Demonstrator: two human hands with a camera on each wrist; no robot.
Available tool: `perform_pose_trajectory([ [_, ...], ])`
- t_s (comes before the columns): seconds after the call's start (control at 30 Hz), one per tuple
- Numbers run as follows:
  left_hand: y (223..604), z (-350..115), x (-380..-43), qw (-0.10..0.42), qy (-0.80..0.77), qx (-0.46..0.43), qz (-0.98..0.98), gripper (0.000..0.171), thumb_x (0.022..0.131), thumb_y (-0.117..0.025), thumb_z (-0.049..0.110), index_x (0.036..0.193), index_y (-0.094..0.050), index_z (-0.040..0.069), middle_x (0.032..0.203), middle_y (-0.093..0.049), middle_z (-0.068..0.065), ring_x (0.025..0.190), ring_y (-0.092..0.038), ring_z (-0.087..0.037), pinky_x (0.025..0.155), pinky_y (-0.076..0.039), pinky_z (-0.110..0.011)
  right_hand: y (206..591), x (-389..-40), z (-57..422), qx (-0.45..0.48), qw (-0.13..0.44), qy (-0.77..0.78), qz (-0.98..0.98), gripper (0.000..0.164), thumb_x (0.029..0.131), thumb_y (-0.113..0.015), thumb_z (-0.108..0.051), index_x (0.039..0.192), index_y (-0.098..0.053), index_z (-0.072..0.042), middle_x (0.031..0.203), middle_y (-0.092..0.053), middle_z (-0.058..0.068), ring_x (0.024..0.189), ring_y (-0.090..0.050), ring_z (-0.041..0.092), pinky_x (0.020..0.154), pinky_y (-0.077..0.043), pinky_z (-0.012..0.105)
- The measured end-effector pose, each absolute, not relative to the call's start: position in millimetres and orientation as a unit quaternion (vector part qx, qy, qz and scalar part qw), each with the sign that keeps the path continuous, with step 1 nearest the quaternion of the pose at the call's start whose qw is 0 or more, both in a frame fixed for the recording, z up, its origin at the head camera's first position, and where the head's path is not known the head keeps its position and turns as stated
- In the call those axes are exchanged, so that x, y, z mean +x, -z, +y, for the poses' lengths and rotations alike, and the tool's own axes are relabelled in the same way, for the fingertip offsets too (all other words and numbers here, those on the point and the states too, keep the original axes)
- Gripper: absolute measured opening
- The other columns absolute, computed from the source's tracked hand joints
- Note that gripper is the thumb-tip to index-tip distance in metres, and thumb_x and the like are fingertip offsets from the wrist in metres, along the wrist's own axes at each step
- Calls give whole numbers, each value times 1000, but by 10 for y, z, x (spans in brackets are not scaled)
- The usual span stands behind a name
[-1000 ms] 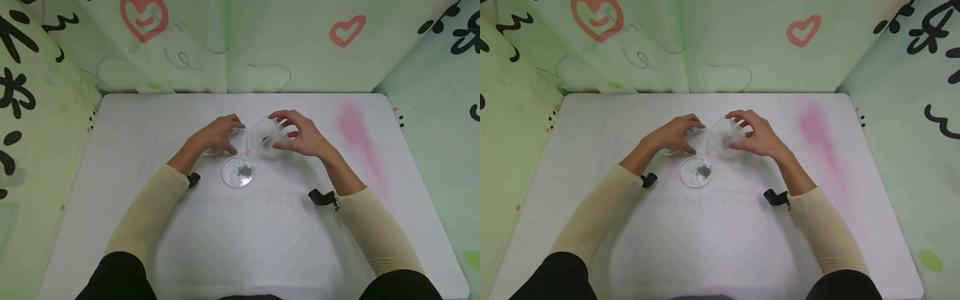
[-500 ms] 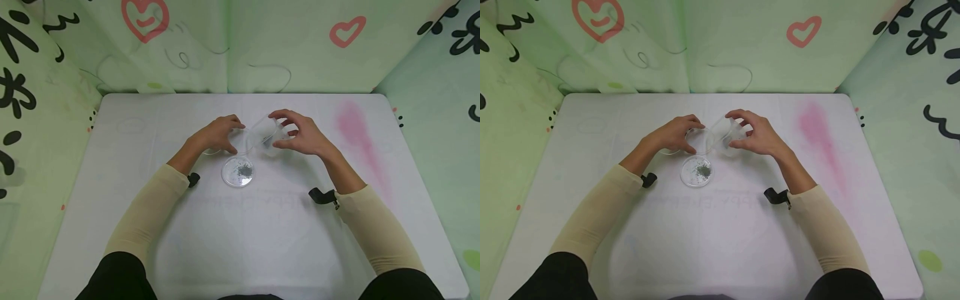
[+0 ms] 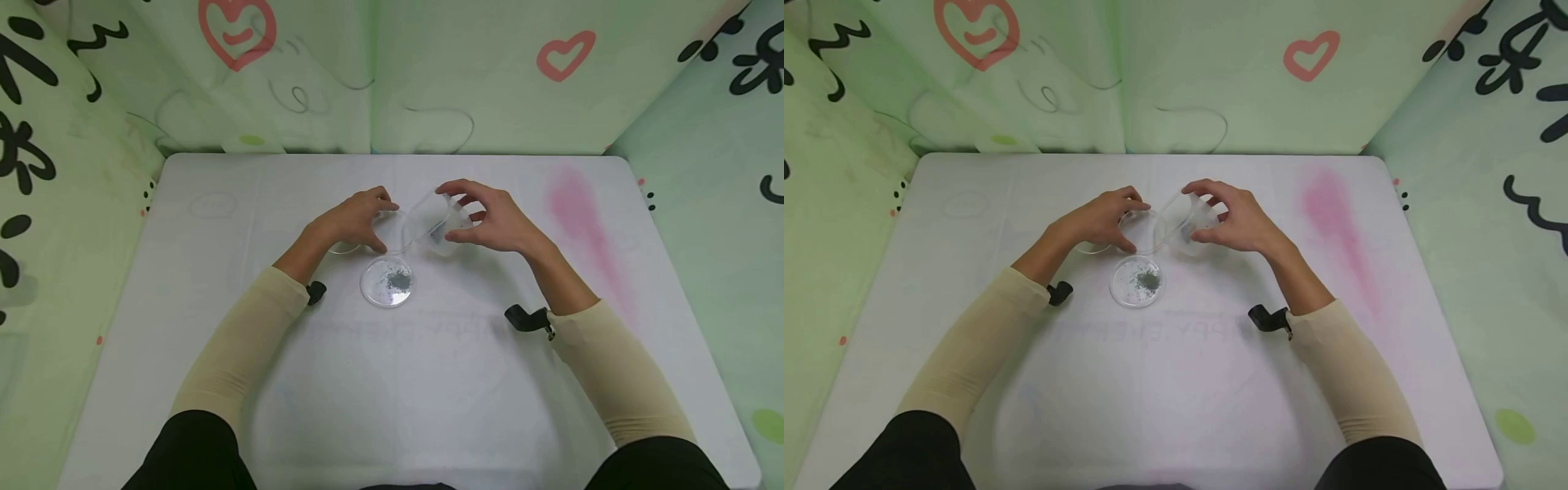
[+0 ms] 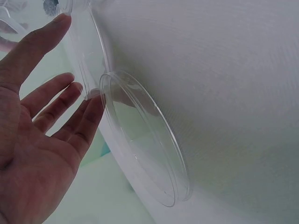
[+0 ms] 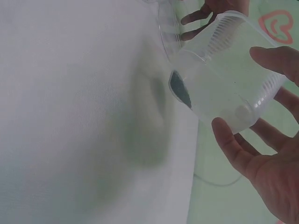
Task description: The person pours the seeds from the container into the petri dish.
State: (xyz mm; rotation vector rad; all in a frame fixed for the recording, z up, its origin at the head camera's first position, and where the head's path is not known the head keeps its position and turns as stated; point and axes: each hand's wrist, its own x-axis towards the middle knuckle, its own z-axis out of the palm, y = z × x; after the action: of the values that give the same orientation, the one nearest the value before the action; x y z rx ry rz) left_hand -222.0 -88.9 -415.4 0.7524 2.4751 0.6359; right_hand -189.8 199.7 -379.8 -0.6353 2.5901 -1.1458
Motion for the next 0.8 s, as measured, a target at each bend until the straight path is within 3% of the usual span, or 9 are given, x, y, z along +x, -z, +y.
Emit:
perform_pose_trajectory([
  [0.5,4131,-879,-2211,247,-235,262,903,85,78,-93,25,152,-54,10,146,-47,-8,132,-48,-27,115,-44,-41,3694,-1980,1961,-245,140,353,892,68,81,-88,-15,142,-61,-24,147,-59,-3,123,-62,29,97,-55,56],
  [0.8,4150,-893,-2227,241,-231,268,904,85,78,-93,27,152,-55,11,144,-47,-8,129,-48,-26,113,-44,-40,3604,-2091,1894,-277,152,309,897,66,81,-89,-18,140,-62,-22,141,-62,-1,119,-62,26,96,-55,56],
])
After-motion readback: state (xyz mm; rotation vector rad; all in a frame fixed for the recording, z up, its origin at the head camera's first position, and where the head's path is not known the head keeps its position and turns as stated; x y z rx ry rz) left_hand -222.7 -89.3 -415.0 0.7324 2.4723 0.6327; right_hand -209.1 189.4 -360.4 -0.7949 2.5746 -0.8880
